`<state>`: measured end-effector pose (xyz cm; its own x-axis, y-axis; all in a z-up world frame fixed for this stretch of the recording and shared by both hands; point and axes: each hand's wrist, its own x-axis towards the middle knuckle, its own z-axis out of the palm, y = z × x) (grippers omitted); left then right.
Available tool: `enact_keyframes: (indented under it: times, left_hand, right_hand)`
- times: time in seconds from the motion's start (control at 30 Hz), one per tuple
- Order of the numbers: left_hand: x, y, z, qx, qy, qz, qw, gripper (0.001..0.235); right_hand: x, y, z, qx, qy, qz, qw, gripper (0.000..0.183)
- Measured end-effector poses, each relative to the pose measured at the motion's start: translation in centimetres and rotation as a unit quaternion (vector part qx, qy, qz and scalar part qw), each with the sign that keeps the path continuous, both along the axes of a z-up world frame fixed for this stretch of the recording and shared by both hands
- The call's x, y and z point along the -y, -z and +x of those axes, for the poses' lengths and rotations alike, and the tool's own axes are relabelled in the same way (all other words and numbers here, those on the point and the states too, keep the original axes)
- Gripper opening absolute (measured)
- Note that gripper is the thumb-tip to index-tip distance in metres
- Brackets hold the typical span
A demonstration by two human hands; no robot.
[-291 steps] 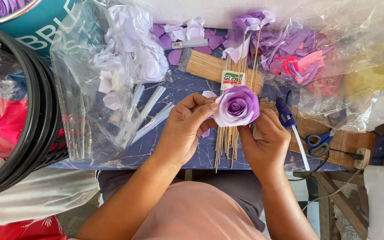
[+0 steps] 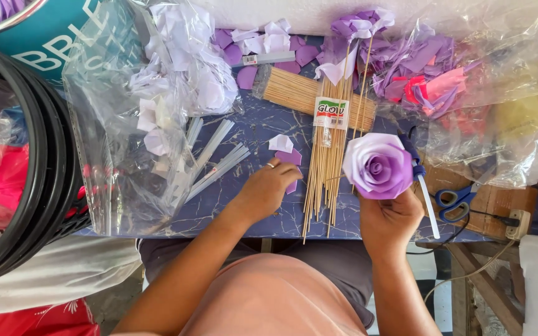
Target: Assembling a decorative paper rose by gluing individual purple paper petals onto a wooden skewer using a hot glue gun.
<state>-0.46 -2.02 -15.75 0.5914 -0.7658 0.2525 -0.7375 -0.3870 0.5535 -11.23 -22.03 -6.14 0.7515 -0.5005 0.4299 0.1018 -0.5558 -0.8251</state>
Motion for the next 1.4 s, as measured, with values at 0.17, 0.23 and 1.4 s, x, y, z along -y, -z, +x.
enact_keyframes:
  times: [0.17, 0.23, 1.4]
  left_hand:
    - [1.4, 1.9, 1.2, 0.119, -0.017, 0.089, 0.989, 0.015]
    - [1.4, 3.9, 2.0, 0.140, -0.014, 0.101, 0.985, 0.008]
    - [1.8, -16.5, -4.3, -0.471, -0.131, -0.475, 0.732, 0.036]
  right_hand:
    - [-0.5, -2.6, 0.5, 0.020, 0.000, -0.012, 1.000, 0.020]
    - [-0.5, -2.6, 0.2, 0.018, 0.005, -0.016, 1.000, 0.021]
    - [-2.1, -1.1, 1.0, 0.041, -0.047, 0.010, 0.998, 0.020]
